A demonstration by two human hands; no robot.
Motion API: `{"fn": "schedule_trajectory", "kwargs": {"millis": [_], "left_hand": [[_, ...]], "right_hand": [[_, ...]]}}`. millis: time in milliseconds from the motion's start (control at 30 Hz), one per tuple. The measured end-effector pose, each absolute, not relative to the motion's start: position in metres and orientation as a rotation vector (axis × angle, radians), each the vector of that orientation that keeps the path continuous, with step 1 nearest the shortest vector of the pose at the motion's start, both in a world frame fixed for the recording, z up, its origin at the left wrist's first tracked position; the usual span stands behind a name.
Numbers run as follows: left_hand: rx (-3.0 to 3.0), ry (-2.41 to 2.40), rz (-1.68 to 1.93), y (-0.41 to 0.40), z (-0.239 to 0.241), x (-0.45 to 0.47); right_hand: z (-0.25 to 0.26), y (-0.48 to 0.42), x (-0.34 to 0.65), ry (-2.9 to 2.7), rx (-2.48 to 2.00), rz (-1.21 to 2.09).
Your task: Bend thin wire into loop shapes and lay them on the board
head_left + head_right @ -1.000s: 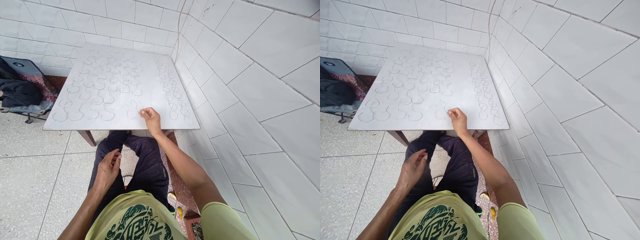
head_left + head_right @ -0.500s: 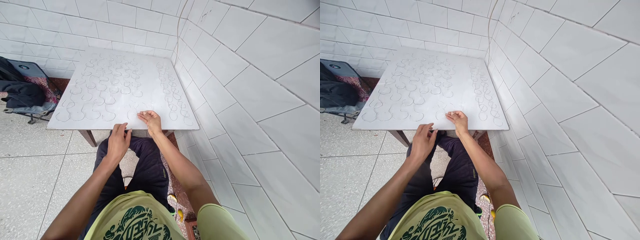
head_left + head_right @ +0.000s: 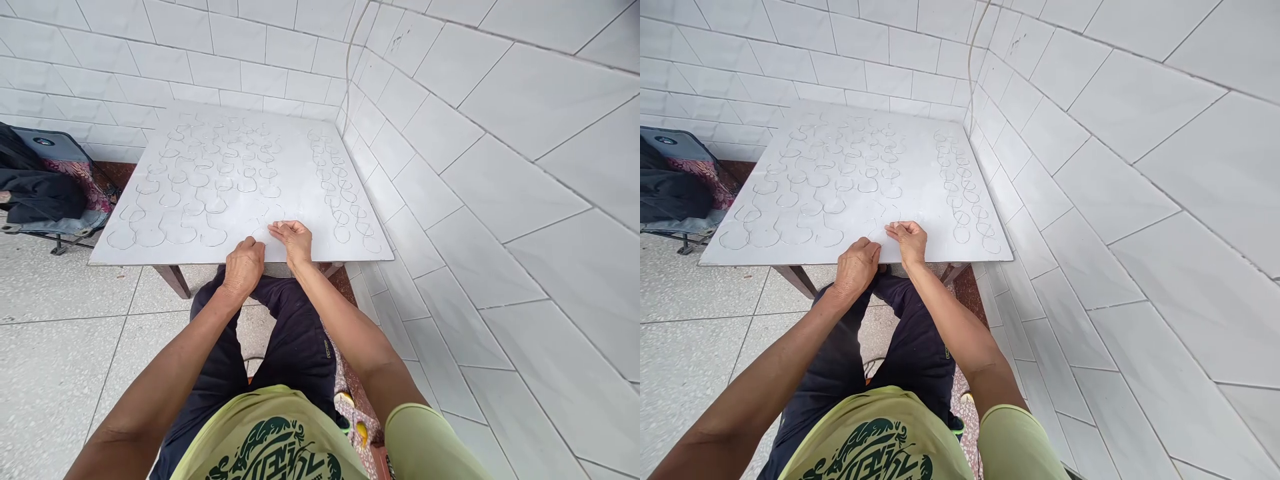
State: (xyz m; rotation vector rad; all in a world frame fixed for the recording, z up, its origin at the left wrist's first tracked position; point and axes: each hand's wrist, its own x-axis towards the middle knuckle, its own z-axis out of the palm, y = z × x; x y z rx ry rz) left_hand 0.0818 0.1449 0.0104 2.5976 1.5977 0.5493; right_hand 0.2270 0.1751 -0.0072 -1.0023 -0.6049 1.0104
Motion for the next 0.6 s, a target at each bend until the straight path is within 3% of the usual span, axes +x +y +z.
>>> {"fn": "schedule_trajectory", "kwargs": {"millis": [267,400,600], "left_hand": [[2.469,1.661,0.695,0.154,0.023,0.069],[1.966,1.384,1.101,0.139,0.045,0.073],[1.271,1.026,1.193,0.116,0.063,0.08]], "right_hand": [[-0.005,0.175,0.236,-0.83,-1.119,0.645],[0.006,0.141,0.243,-1.364,-1.226,0.155],[0.01,0.104,0.23,-1.901,-1.25,-0.23]]}}
